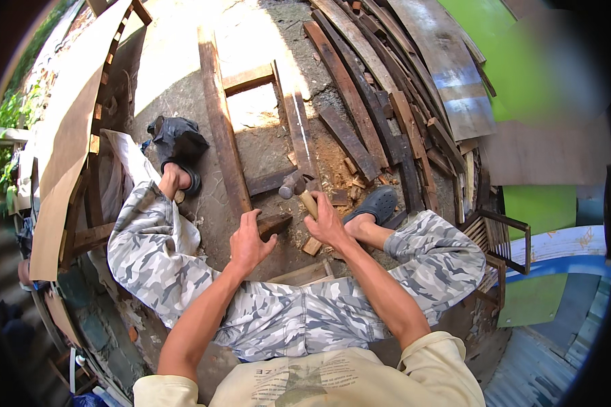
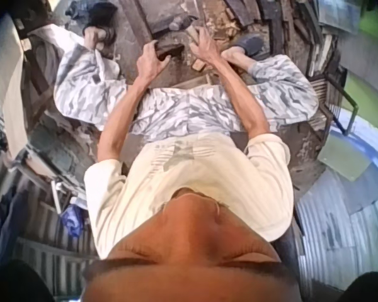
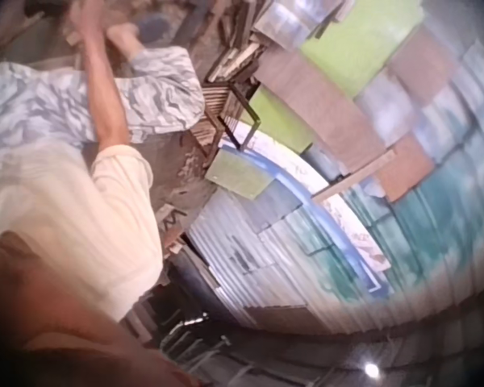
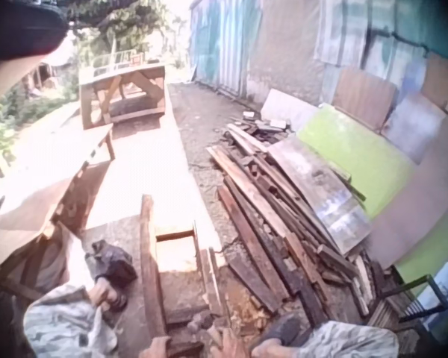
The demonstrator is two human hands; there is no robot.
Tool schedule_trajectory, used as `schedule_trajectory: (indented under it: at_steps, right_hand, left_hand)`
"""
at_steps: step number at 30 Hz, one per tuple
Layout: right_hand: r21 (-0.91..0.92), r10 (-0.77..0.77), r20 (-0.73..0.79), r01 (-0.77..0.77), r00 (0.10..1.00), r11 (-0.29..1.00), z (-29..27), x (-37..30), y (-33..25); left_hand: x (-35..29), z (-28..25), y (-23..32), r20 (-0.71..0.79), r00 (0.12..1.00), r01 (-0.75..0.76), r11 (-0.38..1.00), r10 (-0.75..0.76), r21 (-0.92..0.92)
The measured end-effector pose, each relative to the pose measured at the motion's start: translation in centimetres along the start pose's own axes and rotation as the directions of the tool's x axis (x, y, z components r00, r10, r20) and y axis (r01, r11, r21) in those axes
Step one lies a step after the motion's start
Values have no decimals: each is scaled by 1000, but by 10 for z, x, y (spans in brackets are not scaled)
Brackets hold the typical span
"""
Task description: The person assembles a rectangular wooden frame on the ground using a hammer and nails. They position the frame pieces, hammer nails to join them, and repeatedly measure the frame with a tape measure to check alignment.
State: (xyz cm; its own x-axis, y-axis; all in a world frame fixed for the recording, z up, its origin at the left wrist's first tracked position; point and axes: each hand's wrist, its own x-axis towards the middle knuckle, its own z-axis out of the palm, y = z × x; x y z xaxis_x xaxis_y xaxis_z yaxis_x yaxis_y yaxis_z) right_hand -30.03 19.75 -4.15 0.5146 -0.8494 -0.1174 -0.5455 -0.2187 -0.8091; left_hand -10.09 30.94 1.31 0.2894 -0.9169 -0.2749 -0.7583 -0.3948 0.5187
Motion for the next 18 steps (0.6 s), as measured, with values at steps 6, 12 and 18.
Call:
schedule_trajectory:
  at_steps: [6,12,18]
  right_hand:
    - [-162,314,241,-280,918,946,-6,0,-13]
    - [-141,-61,17,63,998,988,11,-3,-1]
    - [-46,-83,26,84,996,995,11,1,-29]
  left_hand:
    - [3,-1,-8,-44,999,11,997,-14,-76]
    - [16,3,-24,-110,988,83,973,-109,-217]
    - [12,-7,-8,33,981,193,980,-191,-56]
